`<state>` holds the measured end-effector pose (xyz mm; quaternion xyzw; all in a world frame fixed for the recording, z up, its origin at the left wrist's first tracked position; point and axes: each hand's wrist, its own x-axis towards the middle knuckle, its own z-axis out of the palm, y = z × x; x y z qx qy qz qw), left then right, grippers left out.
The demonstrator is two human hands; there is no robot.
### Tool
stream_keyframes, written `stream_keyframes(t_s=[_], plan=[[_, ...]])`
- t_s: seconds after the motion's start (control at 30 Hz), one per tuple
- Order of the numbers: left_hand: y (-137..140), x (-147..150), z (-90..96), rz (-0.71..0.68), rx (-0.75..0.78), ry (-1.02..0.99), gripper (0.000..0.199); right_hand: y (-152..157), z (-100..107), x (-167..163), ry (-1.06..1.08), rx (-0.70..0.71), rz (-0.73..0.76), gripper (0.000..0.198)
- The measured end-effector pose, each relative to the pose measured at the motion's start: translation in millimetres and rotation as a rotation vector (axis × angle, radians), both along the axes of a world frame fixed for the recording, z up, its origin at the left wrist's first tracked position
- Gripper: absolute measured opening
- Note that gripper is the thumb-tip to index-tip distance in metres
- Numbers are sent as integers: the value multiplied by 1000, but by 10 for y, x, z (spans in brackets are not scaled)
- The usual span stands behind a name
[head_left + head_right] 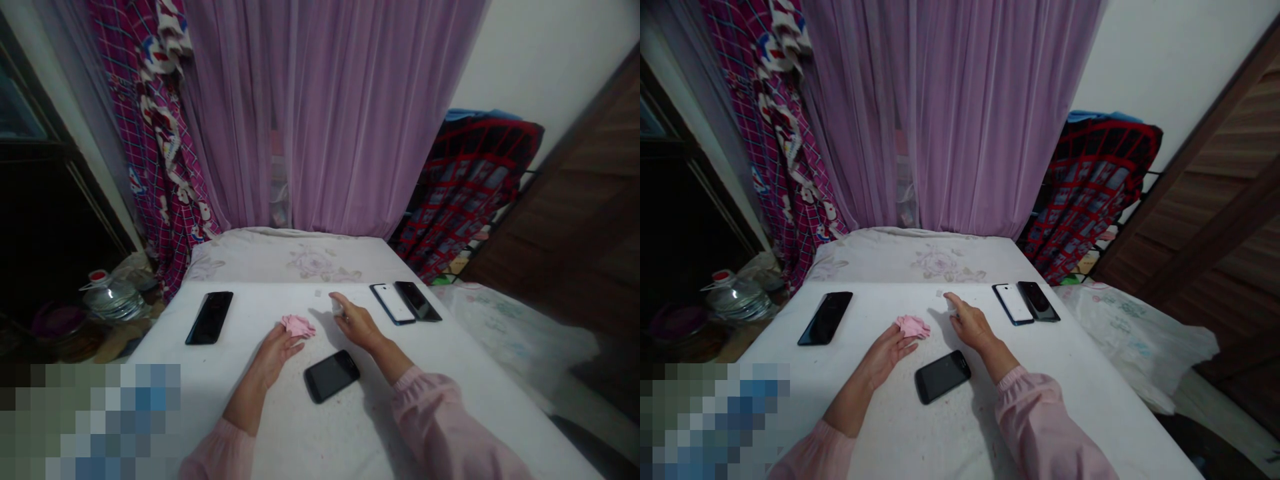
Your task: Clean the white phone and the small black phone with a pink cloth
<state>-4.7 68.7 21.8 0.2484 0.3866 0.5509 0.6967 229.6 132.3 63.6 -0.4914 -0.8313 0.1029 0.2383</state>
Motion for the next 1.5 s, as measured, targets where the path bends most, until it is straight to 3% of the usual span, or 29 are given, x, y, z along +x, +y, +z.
stream_keyframes(t_s=[0.27,0.4,0.5,0.67,1.03,1.17,1.27,1.33,1.4,1.5], plan=[[-11,9,52,3,-13,-10,20,76,-15,-15,2,-25,-25,62],[-10,4,37,3,-7,-19,19,172,-47,68,104,-95,-112,68],[-2,-7,-14,7,3,-20,17,260,-128,189,270,-132,-223,75],[1,-14,-58,-11,49,-25,25,310,-332,352,426,-9,-401,76],[-17,-13,6,-16,52,-8,32,230,-590,347,489,-45,-469,72],[-25,14,44,8,30,5,32,17,-632,356,594,56,-469,68],[-33,52,68,20,11,43,33,-318,-634,275,668,199,-519,51],[-46,90,83,32,5,70,32,-544,-596,161,677,219,-467,41],[-72,143,110,20,14,84,34,-713,-521,14,694,156,-337,34],[-135,239,179,-34,76,82,40,-832,-373,-205,776,-44,-187,39]])
